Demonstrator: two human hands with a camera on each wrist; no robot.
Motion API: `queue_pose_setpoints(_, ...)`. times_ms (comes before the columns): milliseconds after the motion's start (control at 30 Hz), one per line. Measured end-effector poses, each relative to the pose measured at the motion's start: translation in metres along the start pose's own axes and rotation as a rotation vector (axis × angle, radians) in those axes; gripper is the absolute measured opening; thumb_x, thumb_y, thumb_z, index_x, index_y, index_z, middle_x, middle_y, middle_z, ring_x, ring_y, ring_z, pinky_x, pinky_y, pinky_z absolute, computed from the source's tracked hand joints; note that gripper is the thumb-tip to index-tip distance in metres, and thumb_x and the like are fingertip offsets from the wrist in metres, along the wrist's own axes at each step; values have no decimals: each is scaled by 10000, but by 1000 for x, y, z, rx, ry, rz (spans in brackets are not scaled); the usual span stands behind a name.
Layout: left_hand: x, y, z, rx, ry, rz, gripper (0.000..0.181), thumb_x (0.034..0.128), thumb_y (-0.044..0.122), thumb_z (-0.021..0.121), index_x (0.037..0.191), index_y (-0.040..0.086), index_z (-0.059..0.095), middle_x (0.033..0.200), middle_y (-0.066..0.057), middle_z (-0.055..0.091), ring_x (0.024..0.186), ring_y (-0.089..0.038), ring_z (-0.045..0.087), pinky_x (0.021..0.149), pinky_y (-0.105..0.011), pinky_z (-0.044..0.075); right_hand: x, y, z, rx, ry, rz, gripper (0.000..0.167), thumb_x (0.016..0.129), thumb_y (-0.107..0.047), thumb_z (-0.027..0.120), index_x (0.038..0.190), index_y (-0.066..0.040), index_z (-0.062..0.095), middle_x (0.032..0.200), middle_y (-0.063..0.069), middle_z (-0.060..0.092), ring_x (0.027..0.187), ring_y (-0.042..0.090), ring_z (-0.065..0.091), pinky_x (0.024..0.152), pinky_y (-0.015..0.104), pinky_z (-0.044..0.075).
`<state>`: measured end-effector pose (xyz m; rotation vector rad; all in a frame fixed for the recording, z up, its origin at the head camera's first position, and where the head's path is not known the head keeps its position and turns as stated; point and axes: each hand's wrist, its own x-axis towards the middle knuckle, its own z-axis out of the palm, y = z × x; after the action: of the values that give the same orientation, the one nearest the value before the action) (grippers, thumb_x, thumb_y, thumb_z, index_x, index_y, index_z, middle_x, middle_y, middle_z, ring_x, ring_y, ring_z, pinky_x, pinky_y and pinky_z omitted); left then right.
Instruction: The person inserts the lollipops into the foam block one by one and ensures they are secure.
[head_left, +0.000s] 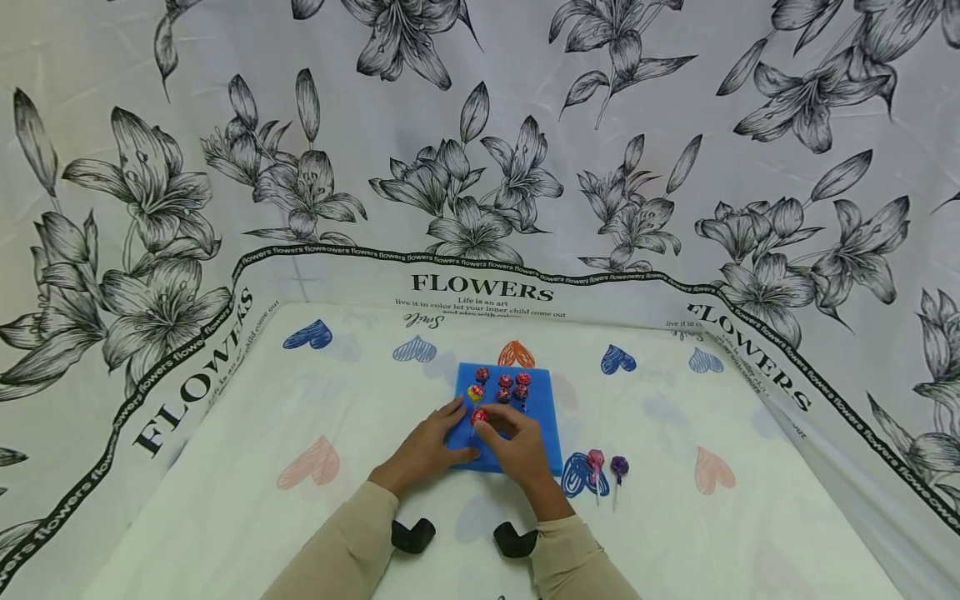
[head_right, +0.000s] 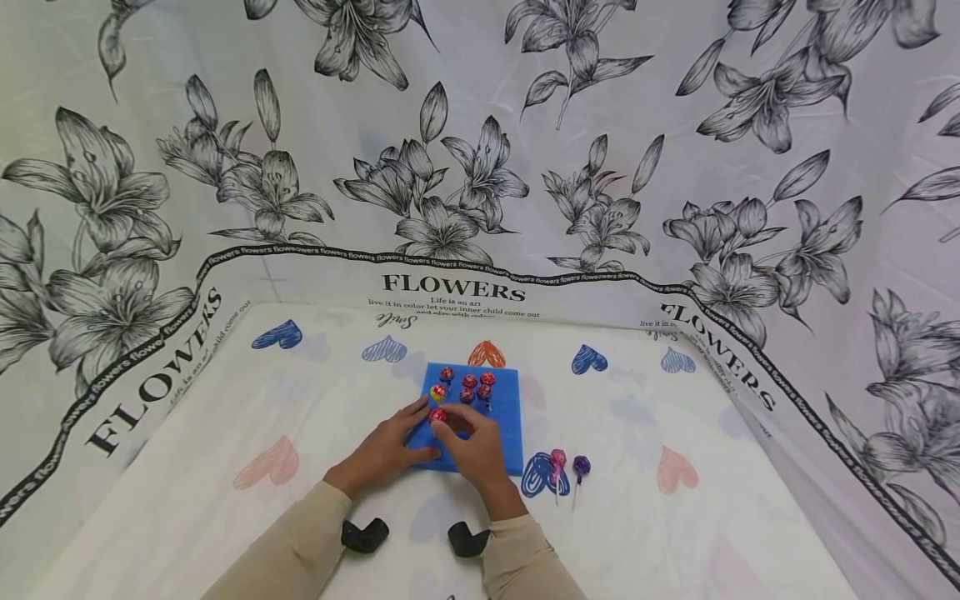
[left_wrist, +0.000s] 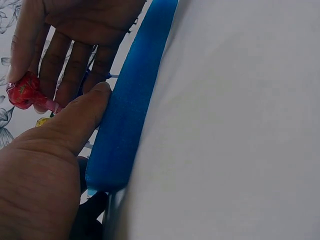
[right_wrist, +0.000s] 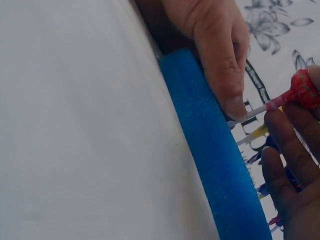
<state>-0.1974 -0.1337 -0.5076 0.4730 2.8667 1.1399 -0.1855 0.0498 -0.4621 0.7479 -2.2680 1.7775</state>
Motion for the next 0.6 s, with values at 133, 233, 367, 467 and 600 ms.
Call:
queue_pose_setpoints(133, 1, -1, 1, 2, 0, 1, 855, 822, 525, 716, 1463, 50, 407, 1563, -46, 261, 1403, -328, 247, 1090, -489, 267, -1, 0, 1, -31, -2, 21, 261, 915, -68, 670, 1123, 88, 653, 1014, 121, 692, 914, 233, 667, 849, 349, 526)
queue_pose_setpoints(233, 2, -2, 1, 6, 0, 3, 857, 821, 535, 710, 1463, 54, 409, 1563, -46, 262, 1403, -324, 249, 1090, -487, 270, -2, 1, 1, -67, -8, 47, 268, 915, -98, 677, 1129, 63, 661, 1009, 99, 699, 909, 205, 666, 847, 336, 525)
queue_pose_setpoints(367, 2, -4, 2, 11, 2, 11, 854, 821, 537, 709, 1460, 52, 415, 1560, -52, 269, 1399, -326, 259, 1087, -485, 277, -3, 2, 2, -78, -29, 56, 271, 916, -101, 677, 1133, 60, 659, 1013, 106, 699, 915, 213, 666, 846, 337, 525)
queue_pose_setpoints(467, 2, -4, 2, 11, 2, 18, 851, 821, 527, 716, 1456, 44, 420, 1558, -61, 274, 1396, -334, 264, 1084, -491, 280, -3, 2, 2, -80, -48, 57, 269, 914, -95, 678, 1133, 60, 659, 1017, 108, 699, 926, 218, 667, 848, 330, 523)
queue_pose_setpoints(600, 2, -4, 1, 10, 1, 23, 845, 821, 511, 725, 1452, 38, 423, 1555, -69, 278, 1393, -341, 267, 1081, -499, 282, -3, 2, 2, -81, -67, 67, 271, 917, -91, 673, 1141, 59, 653, 1023, 106, 697, 938, 222, 666, 854, 334, 520)
